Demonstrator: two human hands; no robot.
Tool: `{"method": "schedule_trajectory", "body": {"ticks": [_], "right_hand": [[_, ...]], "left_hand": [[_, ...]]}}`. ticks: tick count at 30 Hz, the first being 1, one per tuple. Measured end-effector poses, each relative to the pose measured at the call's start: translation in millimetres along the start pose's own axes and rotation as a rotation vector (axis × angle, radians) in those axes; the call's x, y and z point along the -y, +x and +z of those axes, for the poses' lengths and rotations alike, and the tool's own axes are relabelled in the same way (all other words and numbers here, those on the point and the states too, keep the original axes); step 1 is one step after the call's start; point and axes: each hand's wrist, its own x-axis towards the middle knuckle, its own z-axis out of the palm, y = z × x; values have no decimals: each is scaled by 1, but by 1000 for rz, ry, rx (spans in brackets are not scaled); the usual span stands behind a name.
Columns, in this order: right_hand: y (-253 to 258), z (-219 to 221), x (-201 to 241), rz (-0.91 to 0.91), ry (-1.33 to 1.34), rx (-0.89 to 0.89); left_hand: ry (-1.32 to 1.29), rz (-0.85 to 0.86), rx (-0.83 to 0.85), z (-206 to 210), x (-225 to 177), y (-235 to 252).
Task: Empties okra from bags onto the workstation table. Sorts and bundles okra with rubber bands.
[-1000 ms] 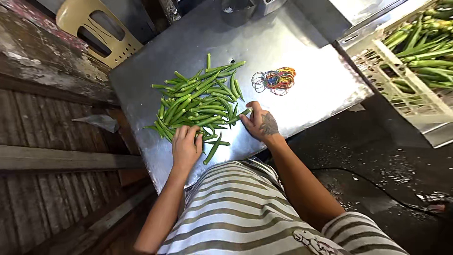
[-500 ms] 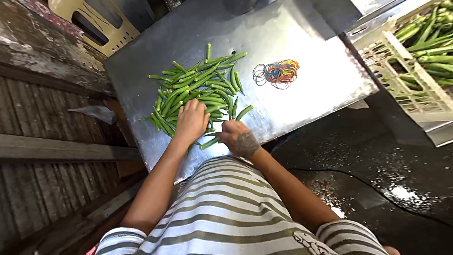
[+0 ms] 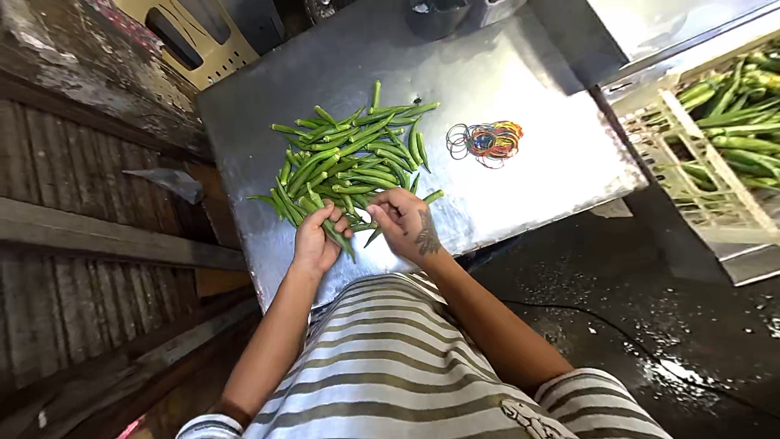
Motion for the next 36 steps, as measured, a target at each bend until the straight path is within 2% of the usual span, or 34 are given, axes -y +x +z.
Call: {"method": "schedule_trajectory", "body": {"ticks": [3,7,9,11,13,15,18,20,21,25,26,28,30,31,33,36], "right_hand": [[-16,7,-27,-29,-261,205],[-24,43,-29,-296,-440,512],[-18,51,-24,-336,-452,505],[-15,42,-25,-305,-377,351],[-16,17,-32,-156,-392,146],[-15,-16,-47,113,-481,0],[-10,-51,-62,537,-562,18],[-9,-56,-64,678,-536,78],[-11,-54,-64,691,-521,73],[-9,-43,-64,637,-560,-10],[-6,-42,-65,563,-597,-28],[-4,-41,-71,251,-630,-35],[2,-43,-82,-67,-621,101],[6,-44,-85,-164,-631,188],[14,-46,-86,-225,-687,324],[27,-46,-74,-186,-805,449]], "left_hand": [[64,13,-62,-27,-7,-5],[173,26,-126,-45,-16,-9],[182,48,-125,-43,-22,-13],[179,69,-95,-42,-26,-19],[179,76,-65,-44,-28,-27],[185,75,-31,-47,-28,-33],[231,33,-5,-44,-26,-35],[274,5,26,-34,-21,-30],[287,-8,38,-28,-19,-26],[323,-31,129,3,-16,-16],[329,-29,157,8,-17,-14],[320,-29,196,9,-17,-13],[302,-44,195,7,-18,-12],[298,-58,193,4,-17,-12],[297,-86,199,0,-17,-13],[295,-112,191,-3,-16,-18]]}}
